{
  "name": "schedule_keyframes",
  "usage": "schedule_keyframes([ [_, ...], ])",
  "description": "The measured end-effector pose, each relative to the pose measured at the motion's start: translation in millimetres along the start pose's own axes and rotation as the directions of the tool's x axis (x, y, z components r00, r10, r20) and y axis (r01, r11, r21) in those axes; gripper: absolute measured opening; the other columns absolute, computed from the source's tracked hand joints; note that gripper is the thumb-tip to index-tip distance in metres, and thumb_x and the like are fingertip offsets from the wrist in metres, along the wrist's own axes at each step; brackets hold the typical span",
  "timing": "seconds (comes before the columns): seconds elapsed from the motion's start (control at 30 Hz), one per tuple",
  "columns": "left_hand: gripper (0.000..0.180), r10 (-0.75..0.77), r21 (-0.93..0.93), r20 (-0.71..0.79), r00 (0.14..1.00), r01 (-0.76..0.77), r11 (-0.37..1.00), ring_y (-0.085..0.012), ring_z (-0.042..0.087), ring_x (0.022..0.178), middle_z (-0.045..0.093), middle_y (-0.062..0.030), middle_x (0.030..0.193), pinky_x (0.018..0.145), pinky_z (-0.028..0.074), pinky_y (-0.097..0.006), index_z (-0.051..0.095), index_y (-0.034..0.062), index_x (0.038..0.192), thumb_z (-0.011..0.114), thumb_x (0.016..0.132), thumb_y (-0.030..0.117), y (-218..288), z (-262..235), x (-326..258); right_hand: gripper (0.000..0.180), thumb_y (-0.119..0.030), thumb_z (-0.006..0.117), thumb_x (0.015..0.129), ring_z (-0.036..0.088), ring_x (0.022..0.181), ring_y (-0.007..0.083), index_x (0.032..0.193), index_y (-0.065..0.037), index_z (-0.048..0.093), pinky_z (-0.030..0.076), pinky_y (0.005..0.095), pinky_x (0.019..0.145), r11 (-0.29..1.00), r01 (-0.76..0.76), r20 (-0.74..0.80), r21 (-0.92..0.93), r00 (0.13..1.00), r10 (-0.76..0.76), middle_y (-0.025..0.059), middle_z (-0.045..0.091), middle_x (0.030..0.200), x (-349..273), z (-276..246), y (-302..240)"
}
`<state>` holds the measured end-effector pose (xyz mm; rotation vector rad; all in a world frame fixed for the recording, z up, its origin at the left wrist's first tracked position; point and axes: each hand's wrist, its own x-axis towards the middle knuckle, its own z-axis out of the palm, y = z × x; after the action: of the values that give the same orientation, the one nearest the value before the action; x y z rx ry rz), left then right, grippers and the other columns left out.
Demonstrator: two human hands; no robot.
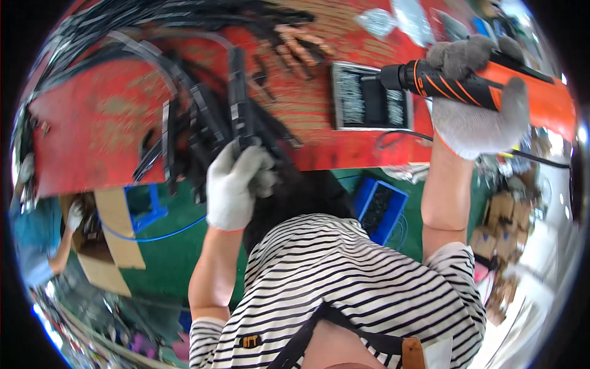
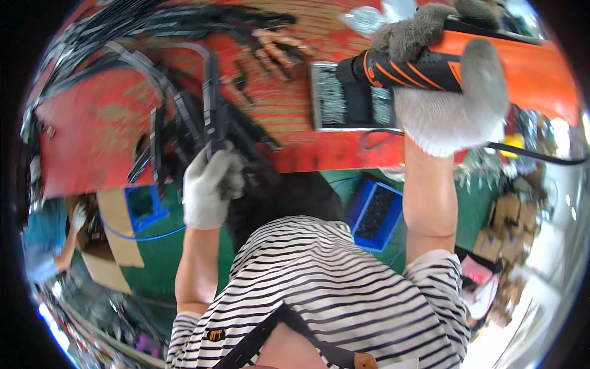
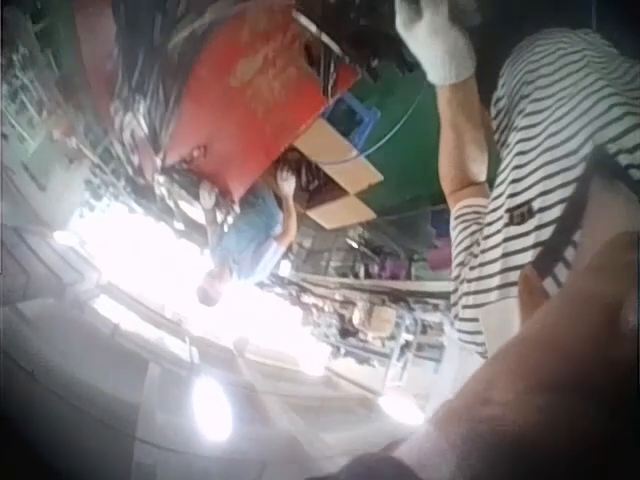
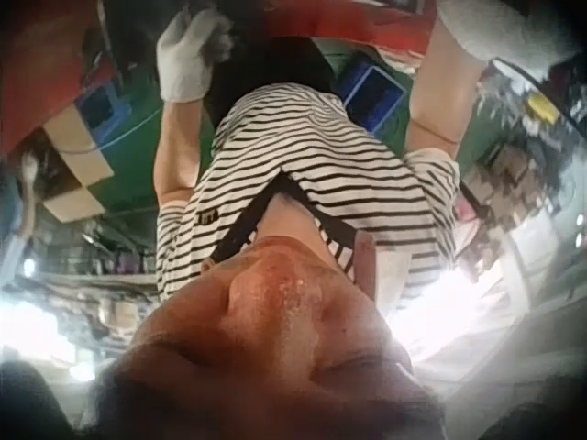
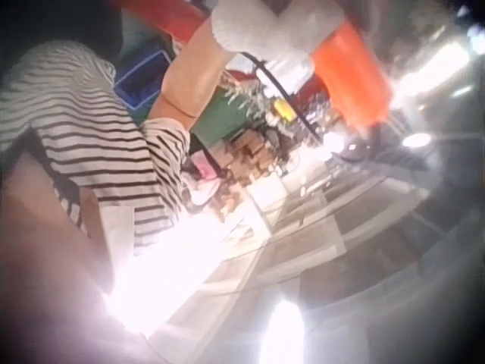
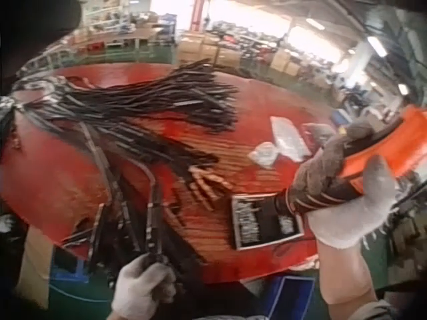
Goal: The person assembles black plastic and metal components by securing them with screws using an electric screwdriver.
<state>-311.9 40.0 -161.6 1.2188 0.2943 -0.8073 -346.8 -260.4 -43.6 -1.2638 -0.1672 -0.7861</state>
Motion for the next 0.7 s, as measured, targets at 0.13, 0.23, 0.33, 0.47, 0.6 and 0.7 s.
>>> schedule_keyframes([
  [0.13,0.019,-0.068,-0.04,-0.005,0.998,0.068,0.997,-0.0098,0.051,0.052,0.062,-0.0032,0.076,0.045,0.037,-0.025,0.063,0.0015,0.11,0.066,0.099,0.017,6,17,2,0.034,-0.022,0.06,0.093,0.06,0.067,0.0246,0.121,-0.004,0.059,0.055,0.0455,0.07,0.984,0.058,-0.356,-0.168,0.927,-0.116,0.0121,0.063,0.084,-16,-63,-28],
  [0.23,0.021,-0.013,0.023,-0.002,1.0,0.013,1.0,-0.0091,0.052,0.054,0.063,-0.0034,0.078,0.046,0.038,-0.025,0.062,0.0005,0.115,0.065,0.101,0.016,-1,26,7,0.037,-0.025,0.063,0.092,0.062,0.075,0.0248,0.123,-0.006,0.059,0.052,0.0501,0.081,0.908,-0.028,-0.473,-0.417,0.86,-0.191,0.0096,0.065,0.088,-42,-118,-27],
  [0.33,0.021,0.102,-0.003,-0.005,0.995,-0.102,0.995,-0.0091,0.057,0.059,0.066,-0.005,0.085,0.049,0.043,-0.024,0.063,0.0004,0.116,0.064,0.103,0.017,-9,37,7,0.035,-0.024,0.068,0.09,0.063,0.074,0.0246,0.119,-0.006,0.059,0.054,0.0508,0.082,0.932,-0.05,-0.537,-0.359,0.828,-0.162,0.0091,0.065,0.087,-65,-149,-14],
  [0.47,0.023,0.188,0.054,-0.059,0.98,-0.185,0.981,-0.0104,0.064,0.068,0.071,-0.0082,0.095,0.055,0.05,-0.023,0.062,0.0005,0.119,0.064,0.104,0.018,-13,42,5,0.028,-0.011,0.064,0.093,0.064,0.066,0.0208,0.118,0.001,0.057,0.06,0.0428,0.069,0.931,0.035,-0.532,-0.364,0.813,-0.238,0.0112,0.066,0.083,-75,-167,8],
  [0.6,0.023,0.176,0.101,-0.034,0.984,-0.172,0.98,-0.0083,0.058,0.063,0.068,-0.0068,0.092,0.052,0.045,-0.022,0.061,0.0001,0.12,0.064,0.103,0.015,-11,40,2,0.025,-0.009,0.065,0.093,0.063,0.066,0.0201,0.116,0.0,0.058,0.06,0.0427,0.068,0.939,0.051,-0.538,-0.339,0.809,-0.238,0.0107,0.066,0.083,-76,-178,19],
  [0.7,0.024,0.189,0.122,-0.088,0.978,-0.178,0.976,-0.0076,0.053,0.058,0.065,-0.0062,0.088,0.049,0.042,-0.023,0.061,-0.0014,0.12,0.065,0.103,0.015,-10,44,1,0.024,-0.007,0.065,0.093,0.063,0.067,0.0197,0.115,0.0,0.058,0.06,0.042,0.068,0.953,0.058,-0.551,-0.297,0.804,-0.221,0.0101,0.066,0.083,-75,-183,24],
])
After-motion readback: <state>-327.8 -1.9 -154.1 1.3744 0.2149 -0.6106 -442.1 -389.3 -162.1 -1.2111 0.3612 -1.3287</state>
